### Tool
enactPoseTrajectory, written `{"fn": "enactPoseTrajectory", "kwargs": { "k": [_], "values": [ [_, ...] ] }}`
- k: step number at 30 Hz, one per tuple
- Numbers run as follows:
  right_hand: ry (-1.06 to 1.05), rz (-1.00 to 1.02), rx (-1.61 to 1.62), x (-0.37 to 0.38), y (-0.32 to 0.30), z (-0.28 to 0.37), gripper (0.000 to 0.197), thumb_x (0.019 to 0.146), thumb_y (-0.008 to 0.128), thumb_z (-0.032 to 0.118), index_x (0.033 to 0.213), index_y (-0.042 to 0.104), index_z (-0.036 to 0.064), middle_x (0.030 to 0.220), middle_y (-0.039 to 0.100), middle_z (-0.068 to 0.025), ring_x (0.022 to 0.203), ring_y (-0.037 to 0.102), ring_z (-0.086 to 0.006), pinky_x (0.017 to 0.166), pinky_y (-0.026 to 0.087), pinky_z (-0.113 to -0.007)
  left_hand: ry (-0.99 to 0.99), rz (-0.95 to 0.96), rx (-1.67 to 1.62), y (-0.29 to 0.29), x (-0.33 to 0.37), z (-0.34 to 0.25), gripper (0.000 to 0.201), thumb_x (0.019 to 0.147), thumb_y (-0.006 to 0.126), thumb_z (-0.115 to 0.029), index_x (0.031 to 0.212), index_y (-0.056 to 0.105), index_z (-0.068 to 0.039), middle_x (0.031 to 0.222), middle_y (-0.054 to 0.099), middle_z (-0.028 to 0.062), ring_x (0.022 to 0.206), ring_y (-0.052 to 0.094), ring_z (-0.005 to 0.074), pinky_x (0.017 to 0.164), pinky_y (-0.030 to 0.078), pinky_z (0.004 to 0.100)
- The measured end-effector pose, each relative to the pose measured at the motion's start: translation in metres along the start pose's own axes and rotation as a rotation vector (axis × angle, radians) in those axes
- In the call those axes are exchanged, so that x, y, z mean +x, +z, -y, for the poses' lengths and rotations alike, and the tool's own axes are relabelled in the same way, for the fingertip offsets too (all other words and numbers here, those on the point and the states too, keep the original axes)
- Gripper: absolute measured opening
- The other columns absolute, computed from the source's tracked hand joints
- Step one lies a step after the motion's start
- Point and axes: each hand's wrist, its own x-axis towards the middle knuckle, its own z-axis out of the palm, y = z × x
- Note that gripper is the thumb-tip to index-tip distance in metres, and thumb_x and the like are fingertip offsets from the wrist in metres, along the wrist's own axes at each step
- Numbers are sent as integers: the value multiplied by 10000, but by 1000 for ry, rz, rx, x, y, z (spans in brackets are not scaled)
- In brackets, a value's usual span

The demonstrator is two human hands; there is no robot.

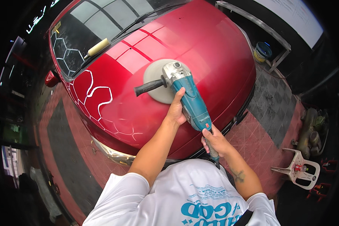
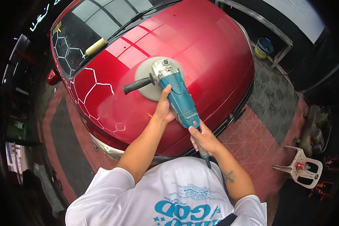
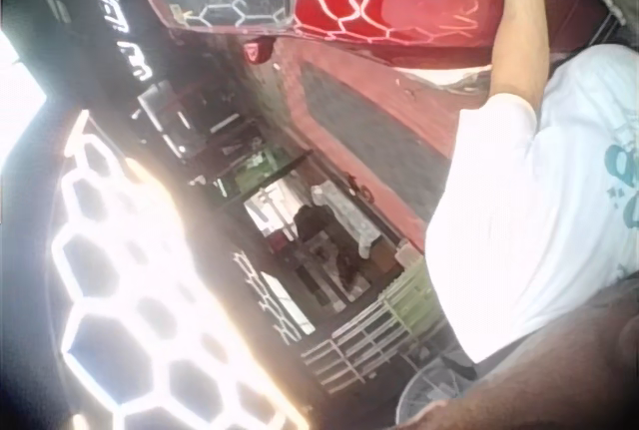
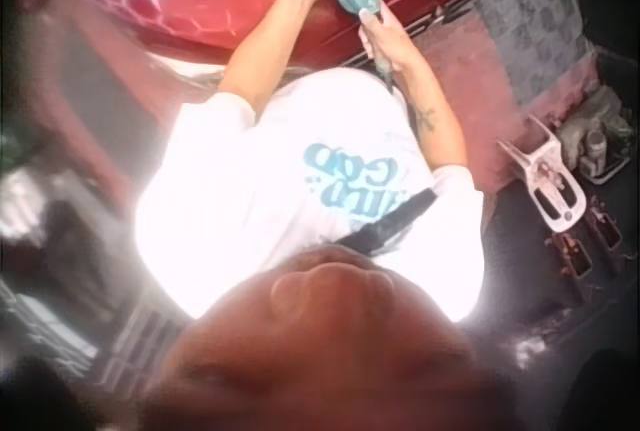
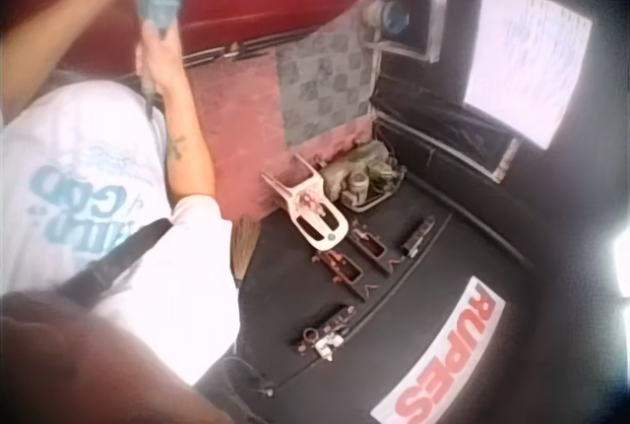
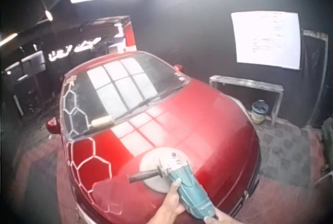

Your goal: The person applies a white compound to the hood of a red car and then uses a teal electric polisher with a white pad to buff the surface. The person moves the polisher in circular and sweeping motions across the hood, covering multiple areas.

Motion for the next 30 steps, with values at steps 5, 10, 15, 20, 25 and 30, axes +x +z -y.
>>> {"fn": "enactPoseTrajectory", "kwargs": {
  "k": [5, 10, 15, 20, 25, 30],
  "values": [
    [47, 56, 55, 2, 5, -27, 624, 1164, 691, 518, 1617, 428, 178, 855, 590, -39, 671, 595, -127, 559, 536, -318, 59, -92, 63, -5, -32, -2, 648, 1007, 831, -580, 1361, 664, -63, 1201, 774, 149, 1094, 788, 285, 978, 683, 506],
    [33, 112, -3, 1, 5, -34, 690, 1158, 709, 497, 1674, 397, 161, 849, 598, -37, 652, 591, -125, 584, 542, -314, 82, -113, 46, -19, -53, 3, 615, 1032, 814, -558, 1375, 666, -70, 1220, 782, 135, 1110, 790, 279, 1017, 673, 509],
    [28, 148, -52, 0, 8, -30, 802, 1138, 741, 491, 1738, 346, 135, 843, 596, -29, 642, 593, -122, 570, 533, -317, 109, -82, 20, -32, -66, 3, 764, 993, 841, -612, 1471, 644, -50, 1330, 768, 167, 1260, 756, 346, 1123, 636, 575],
    [46, 192, -103, -3, 11, -25, 856, 1127, 758, 479, 1769, 321, 118, 843, 591, -28, 625, 581, -116, 555, 523, -315, 144, -112, 32, -26, -88, 2, 821, 976, 854, -640, 1509, 634, -56, 1384, 758, 172, 1337, 719, 370, 1190, 592, 595],
    [43, 271, -247, 3, 8, 5, 936, 1110, 772, 492, 1799, 278, 95, 933, 644, -78, 630, 595, -131, 546, 514, -320, 236, -178, -72, -27, -100, 3, 896, 958, 844, -703, 1574, 594, -103, 1404, 763, 144, 1356, 713, 367, 1223, 554, 646],
    [-11, 263, -490, 34, 103, -21, 1052, 1074, 778, 577, 1819, 232, 72, 1105, 745, -196, 789, 722, -221, 702, 588, -378, 324, -44, -114, -105, -157, -41, 965, 942, 812, -769, 1608, 564, -116, 1413, 768, 119, 1343, 725, 346, 1240, 528, 678]
  ]
}}
